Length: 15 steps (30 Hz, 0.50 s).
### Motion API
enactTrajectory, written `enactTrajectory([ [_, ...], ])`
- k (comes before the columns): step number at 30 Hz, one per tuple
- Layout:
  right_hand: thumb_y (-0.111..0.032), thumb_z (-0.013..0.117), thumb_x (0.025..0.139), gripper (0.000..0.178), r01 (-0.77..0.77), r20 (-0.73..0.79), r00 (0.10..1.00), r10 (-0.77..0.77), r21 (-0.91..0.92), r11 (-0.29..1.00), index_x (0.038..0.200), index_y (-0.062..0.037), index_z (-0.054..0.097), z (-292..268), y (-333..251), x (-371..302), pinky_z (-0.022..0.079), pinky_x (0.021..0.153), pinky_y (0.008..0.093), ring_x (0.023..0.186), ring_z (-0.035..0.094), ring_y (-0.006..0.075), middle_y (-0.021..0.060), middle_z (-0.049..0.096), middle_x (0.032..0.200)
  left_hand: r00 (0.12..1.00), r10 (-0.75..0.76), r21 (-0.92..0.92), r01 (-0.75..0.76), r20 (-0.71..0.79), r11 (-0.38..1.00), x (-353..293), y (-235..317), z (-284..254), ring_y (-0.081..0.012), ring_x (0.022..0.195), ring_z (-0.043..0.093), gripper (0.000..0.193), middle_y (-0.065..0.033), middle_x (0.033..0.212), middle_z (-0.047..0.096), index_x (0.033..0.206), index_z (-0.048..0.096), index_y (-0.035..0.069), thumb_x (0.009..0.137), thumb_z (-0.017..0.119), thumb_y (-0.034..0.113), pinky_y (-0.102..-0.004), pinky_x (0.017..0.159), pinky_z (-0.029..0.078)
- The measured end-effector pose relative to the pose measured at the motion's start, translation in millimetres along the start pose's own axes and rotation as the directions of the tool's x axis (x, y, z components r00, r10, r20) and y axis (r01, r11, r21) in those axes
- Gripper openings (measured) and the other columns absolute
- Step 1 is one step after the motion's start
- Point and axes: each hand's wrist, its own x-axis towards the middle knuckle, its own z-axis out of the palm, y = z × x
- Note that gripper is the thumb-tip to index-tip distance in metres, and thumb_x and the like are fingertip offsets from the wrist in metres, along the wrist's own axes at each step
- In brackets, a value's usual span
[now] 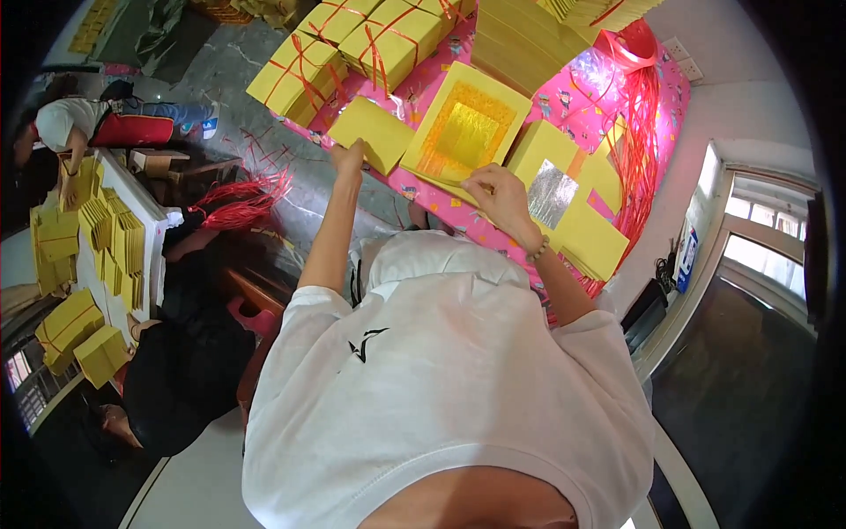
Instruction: Folding individual sheets of yellow joss paper into specific shapes and stacking them.
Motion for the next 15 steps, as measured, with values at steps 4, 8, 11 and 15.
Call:
enactTrajectory([
  [4, -0.019, 0.067, 0.081, 0.019, -0.028, 0.002, 1.0, 0.028, 0.071, 0.997, 0.084, -0.0004, 0.068, 1.5, 7.5, 1.3, 0.047, 0.065, 0.0274, 0.074, 0.061, 0.0174, 0.0088, 0.064, 0.086, 0.909, 0.3, 0.462, -0.143, -0.288, 0.875, -37.7, 23.0, 1.2, -0.0216, 0.094, 0.059, 0.039, -0.0142, 0.103, 0.06, 0.115, 0.052, -0.003, 0.08, 0.063, 0.01, -0.0321, 0.078, 0.048],
  [8, -0.018, 0.067, 0.081, 0.019, -0.071, 0.023, 0.997, 0.069, 0.093, 0.993, 0.084, 0.0002, 0.068, 0.8, 8.2, 3.4, 0.047, 0.064, 0.0265, 0.073, 0.06, 0.0163, 0.0085, 0.063, 0.085, 0.944, 0.318, -0.064, -0.314, 0.086, 0.947, -80.7, 65.1, -7.7, -0.0186, 0.092, 0.058, 0.036, -0.0111, 0.098, 0.059, 0.113, 0.055, 0.001, 0.081, 0.064, 0.013, -0.0307, 0.078, 0.047],
  [11, -0.019, 0.068, 0.081, 0.019, -0.113, 0.049, 0.993, 0.107, 0.134, 0.985, 0.084, 0.0002, 0.068, 0.2, 7.3, 4.9, 0.046, 0.063, 0.026, 0.071, 0.06, 0.0155, 0.008, 0.063, 0.084, 0.84, 0.39, -0.099, -0.382, 0.378, 0.919, -114.0, 93.6, -4.8, -0.0168, 0.091, 0.056, 0.033, -0.0078, 0.1, 0.057, 0.11, 0.059, 0.006, 0.079, 0.068, 0.015, -0.03, 0.078, 0.046],
  [15, -0.021, 0.069, 0.08, 0.021, -0.121, 0.047, 0.992, 0.116, 0.133, 0.984, 0.083, -0.0001, 0.069, -0.7, 7.7, 5.7, 0.045, 0.062, 0.0261, 0.069, 0.06, 0.0152, 0.0079, 0.063, 0.081, 0.683, 0.523, 0.094, -0.649, 0.51, 0.755, -136.7, 112.0, -2.2, -0.0139, 0.091, 0.056, 0.031, -0.002, 0.102, 0.06, 0.108, 0.062, 0.01, 0.078, 0.07, 0.011, -0.0271, 0.076, 0.045],
])
